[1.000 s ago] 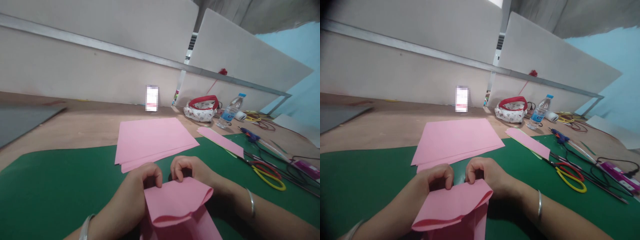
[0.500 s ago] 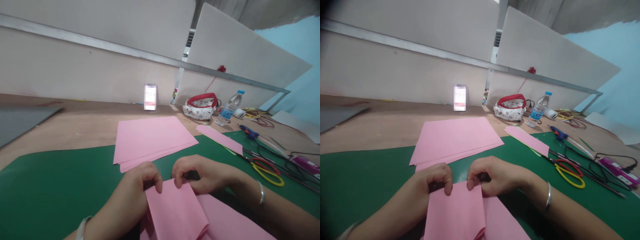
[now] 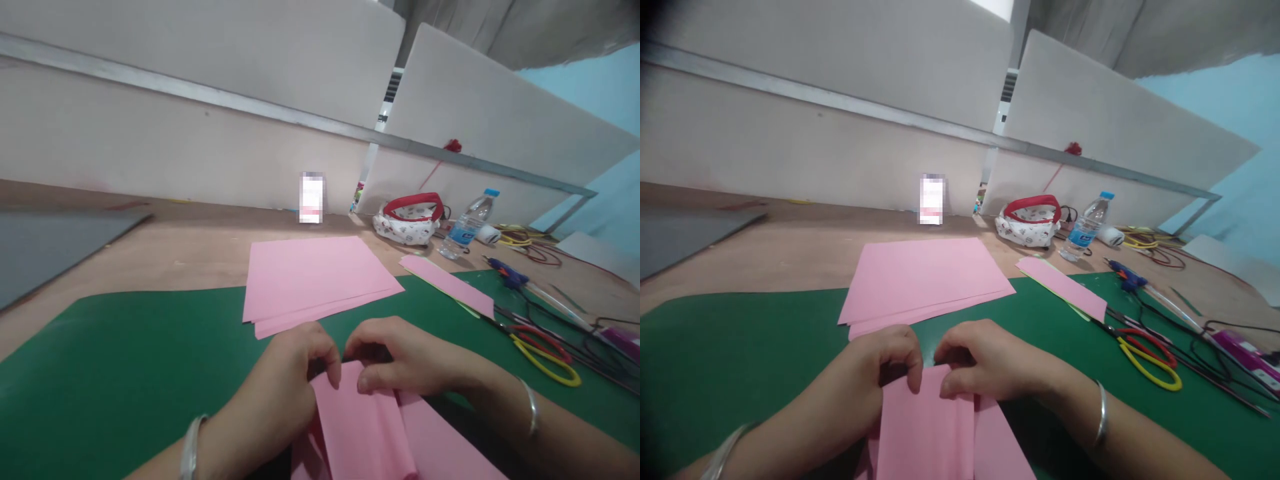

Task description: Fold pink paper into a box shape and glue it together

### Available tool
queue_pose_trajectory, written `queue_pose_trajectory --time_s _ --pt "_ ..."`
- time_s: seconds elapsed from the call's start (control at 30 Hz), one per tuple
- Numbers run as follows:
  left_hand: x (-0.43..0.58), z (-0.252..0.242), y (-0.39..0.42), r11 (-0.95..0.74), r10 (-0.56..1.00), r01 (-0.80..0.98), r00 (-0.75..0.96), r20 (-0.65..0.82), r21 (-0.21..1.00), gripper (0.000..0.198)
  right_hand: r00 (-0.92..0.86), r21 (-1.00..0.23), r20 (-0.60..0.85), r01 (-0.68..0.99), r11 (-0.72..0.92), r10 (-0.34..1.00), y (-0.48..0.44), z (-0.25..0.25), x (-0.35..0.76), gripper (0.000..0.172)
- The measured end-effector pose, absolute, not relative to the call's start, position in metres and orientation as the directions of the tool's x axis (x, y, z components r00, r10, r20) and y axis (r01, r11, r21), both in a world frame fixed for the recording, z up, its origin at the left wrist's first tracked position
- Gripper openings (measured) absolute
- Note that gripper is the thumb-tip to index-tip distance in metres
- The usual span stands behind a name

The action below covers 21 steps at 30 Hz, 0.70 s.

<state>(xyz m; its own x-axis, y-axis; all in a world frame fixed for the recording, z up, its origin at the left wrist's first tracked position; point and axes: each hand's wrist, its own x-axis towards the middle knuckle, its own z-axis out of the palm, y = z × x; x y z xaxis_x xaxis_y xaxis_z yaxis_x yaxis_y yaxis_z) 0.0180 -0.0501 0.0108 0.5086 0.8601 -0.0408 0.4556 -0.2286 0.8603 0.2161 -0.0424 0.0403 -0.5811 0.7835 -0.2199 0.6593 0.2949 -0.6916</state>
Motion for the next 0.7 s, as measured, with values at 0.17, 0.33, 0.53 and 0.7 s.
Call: queue_pose_trajectory --time_s 0.17,0.33,0.53,0.7 --pt "0.012 0.022 -0.050 -0.167 0.820 0.483 0.552 -0.151 0.860 0.042 -0.578 -0.611 -0.209 0.707 0.355 0.789 -0.044 0.041 0.213 0.012" --pt "0.006 0.030 -0.049 -0.145 0.776 0.496 0.594 -0.213 0.856 0.031 -0.557 -0.587 -0.227 0.733 0.344 0.799 -0.046 0.041 0.213 0.011" --pt "0.004 0.034 -0.051 -0.144 0.767 0.533 0.592 -0.246 0.834 0.027 -0.573 -0.549 -0.242 0.746 0.376 0.783 -0.050 0.045 0.212 0.008" --pt "0.001 0.040 -0.055 -0.182 0.756 0.567 0.603 -0.254 0.803 0.038 -0.582 -0.508 -0.262 0.762 0.403 0.770 -0.053 0.047 0.211 0.006"
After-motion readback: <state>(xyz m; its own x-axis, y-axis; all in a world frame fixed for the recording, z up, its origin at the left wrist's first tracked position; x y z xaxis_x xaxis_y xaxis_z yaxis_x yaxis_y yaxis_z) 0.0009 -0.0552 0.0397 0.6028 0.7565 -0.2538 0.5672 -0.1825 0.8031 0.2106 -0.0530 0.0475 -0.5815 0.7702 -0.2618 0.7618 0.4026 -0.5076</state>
